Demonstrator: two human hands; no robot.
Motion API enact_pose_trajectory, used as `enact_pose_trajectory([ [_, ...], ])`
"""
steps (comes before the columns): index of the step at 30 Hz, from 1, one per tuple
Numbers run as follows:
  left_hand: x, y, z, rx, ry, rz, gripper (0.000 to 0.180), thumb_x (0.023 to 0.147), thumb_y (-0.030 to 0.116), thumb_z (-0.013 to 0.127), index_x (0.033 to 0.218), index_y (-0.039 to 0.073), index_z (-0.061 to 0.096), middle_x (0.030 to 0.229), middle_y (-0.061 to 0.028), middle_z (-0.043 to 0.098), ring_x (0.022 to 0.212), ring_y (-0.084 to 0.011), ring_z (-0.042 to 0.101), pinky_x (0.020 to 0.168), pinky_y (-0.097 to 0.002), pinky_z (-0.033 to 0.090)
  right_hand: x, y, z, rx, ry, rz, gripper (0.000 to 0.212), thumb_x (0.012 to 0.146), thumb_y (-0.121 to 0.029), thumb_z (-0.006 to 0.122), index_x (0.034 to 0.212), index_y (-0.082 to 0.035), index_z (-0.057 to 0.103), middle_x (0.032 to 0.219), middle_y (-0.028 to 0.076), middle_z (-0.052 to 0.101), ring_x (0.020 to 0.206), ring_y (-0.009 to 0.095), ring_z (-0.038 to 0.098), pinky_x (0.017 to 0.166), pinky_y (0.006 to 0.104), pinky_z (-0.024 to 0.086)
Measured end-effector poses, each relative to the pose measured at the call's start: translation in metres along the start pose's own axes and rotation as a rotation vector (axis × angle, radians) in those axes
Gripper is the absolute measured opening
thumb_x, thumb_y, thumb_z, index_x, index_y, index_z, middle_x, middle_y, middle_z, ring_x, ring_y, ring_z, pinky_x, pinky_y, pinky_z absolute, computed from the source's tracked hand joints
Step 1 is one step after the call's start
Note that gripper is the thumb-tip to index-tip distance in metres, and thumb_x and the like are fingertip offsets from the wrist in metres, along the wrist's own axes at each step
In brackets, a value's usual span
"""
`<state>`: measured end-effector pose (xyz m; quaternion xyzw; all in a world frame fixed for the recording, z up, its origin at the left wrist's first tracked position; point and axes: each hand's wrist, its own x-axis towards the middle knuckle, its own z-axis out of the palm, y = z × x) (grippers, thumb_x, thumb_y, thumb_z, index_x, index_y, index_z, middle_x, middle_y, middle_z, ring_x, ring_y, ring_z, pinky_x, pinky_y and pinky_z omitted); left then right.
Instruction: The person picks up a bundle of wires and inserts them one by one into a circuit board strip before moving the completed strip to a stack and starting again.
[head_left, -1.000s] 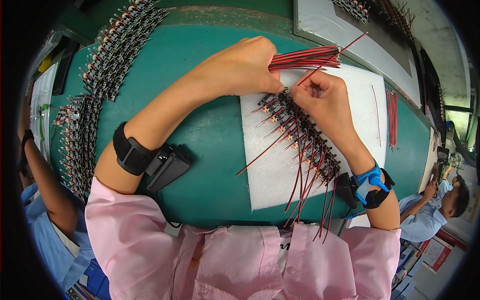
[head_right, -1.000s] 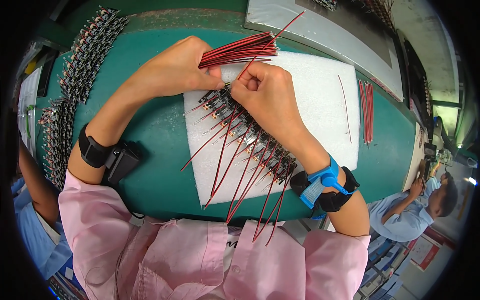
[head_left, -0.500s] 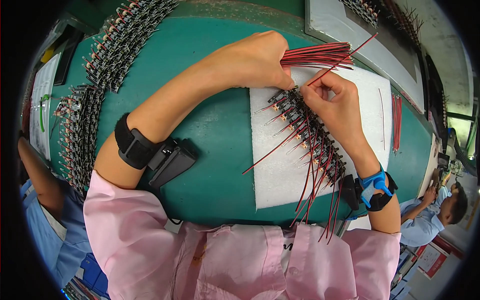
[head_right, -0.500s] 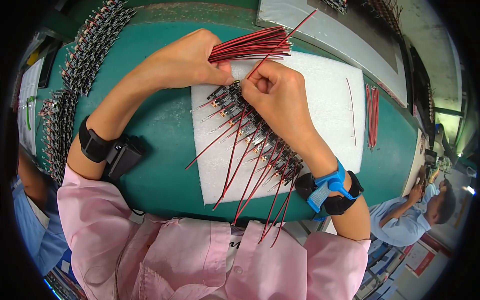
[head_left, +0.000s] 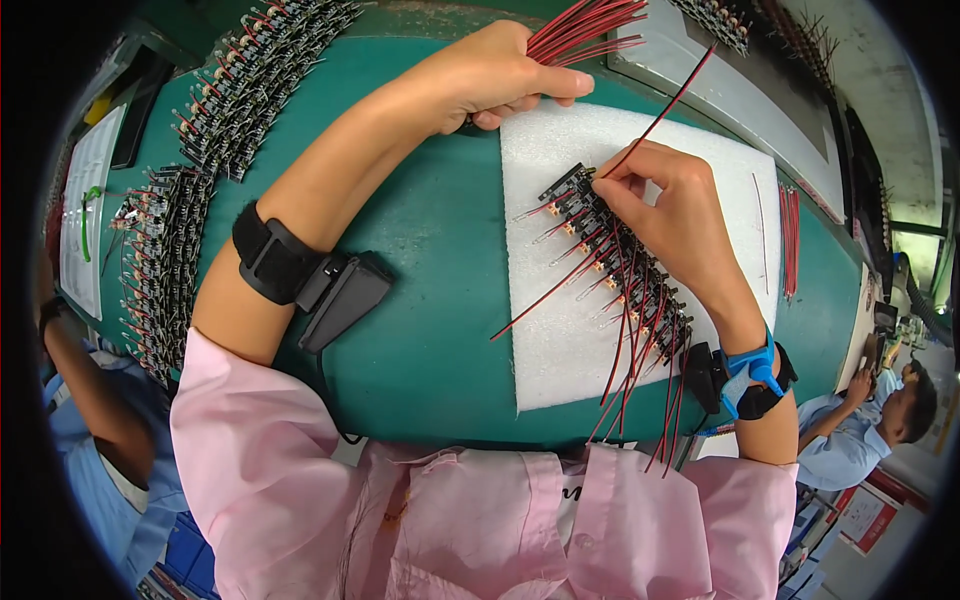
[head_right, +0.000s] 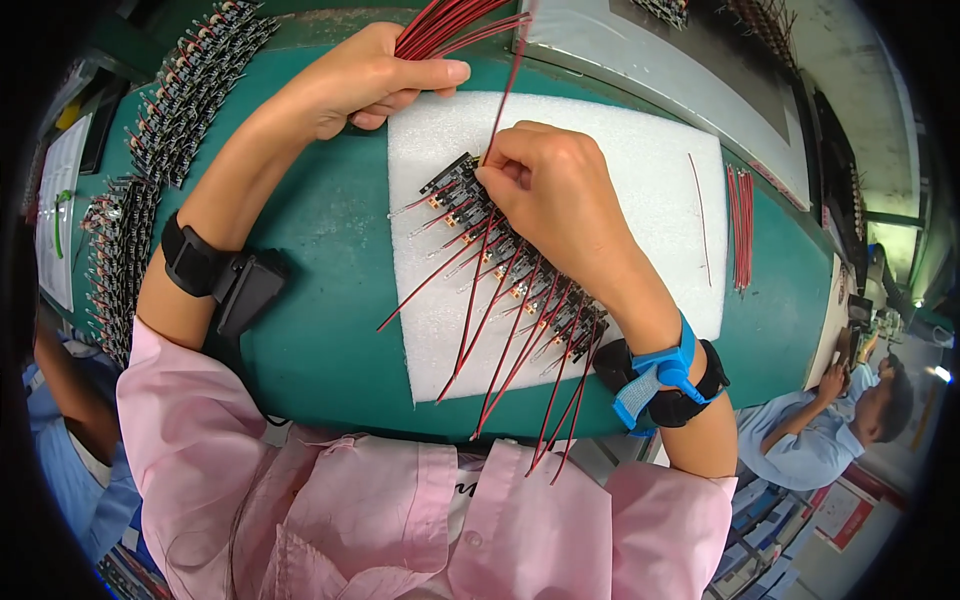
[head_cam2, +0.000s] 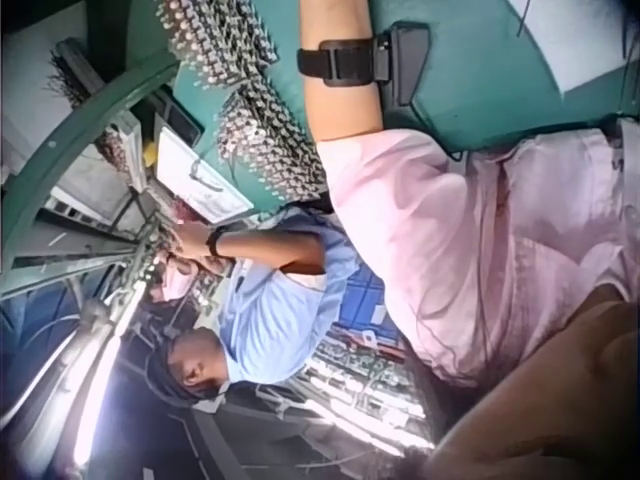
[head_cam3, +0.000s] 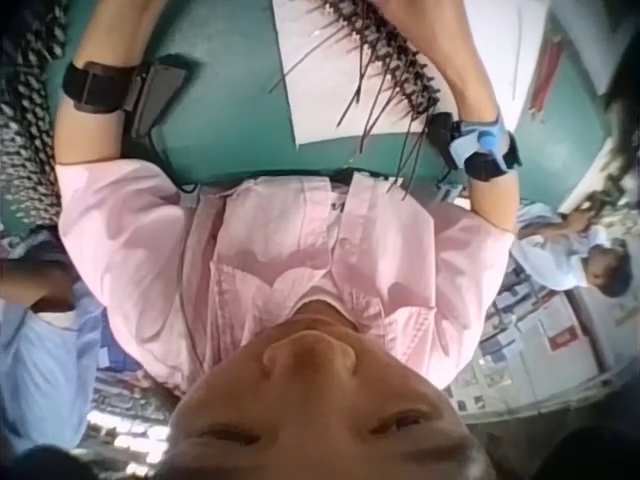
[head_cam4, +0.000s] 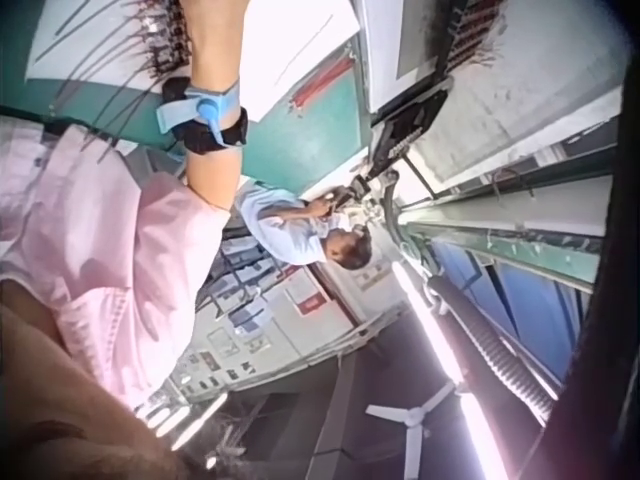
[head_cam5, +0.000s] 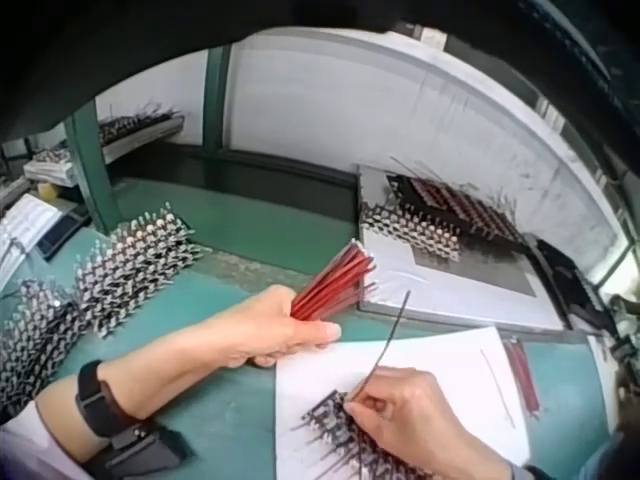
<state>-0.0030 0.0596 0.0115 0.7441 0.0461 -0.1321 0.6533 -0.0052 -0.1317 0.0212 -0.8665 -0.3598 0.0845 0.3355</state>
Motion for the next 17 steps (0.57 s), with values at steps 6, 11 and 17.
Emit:
enact_pose_trajectory([
  [6,0.001,0.002,-0.003,0.025,-0.067,-0.06,0.023,0.07,0.025,0.062,0.068,0.002,0.057,0.047,0.0043,0.032,0.037,-0.0038,0.022,0.034,-0.021,0.015,0.001,-0.008,-0.005,-0.333,-0.027,-0.246,0.007,0.065,0.001,0.057,0.072,0.002,0.059,0.067,0.011,0.057,0.059,0.024,0.049,0.06,0.0303,0.04],
  [11,0.006,0.004,-0.002,0.048,-0.092,-0.079,0.024,0.069,0.025,0.062,0.067,0.002,0.057,0.047,0.004,0.032,0.036,-0.0041,0.024,0.033,-0.0216,0.016,0.006,-0.01,-0.008,-0.524,-0.114,-0.299,0.008,0.065,0.001,0.057,0.073,0.0,0.059,0.069,0.011,0.057,0.062,0.026,0.049,0.065,0.0327,0.04],
  [17,0.002,0.014,0.007,0.314,-0.074,-0.028,0.027,0.07,0.031,0.063,0.072,0.005,0.055,0.047,0.0044,0.034,0.037,-0.0029,0.026,0.032,-0.0195,0.016,-0.011,-0.007,-0.03,-0.274,-0.028,-0.044,0.009,0.068,-0.005,0.058,0.076,-0.004,0.062,0.075,0.013,0.058,0.076,0.024,0.055,0.079,0.0336,0.037],
])
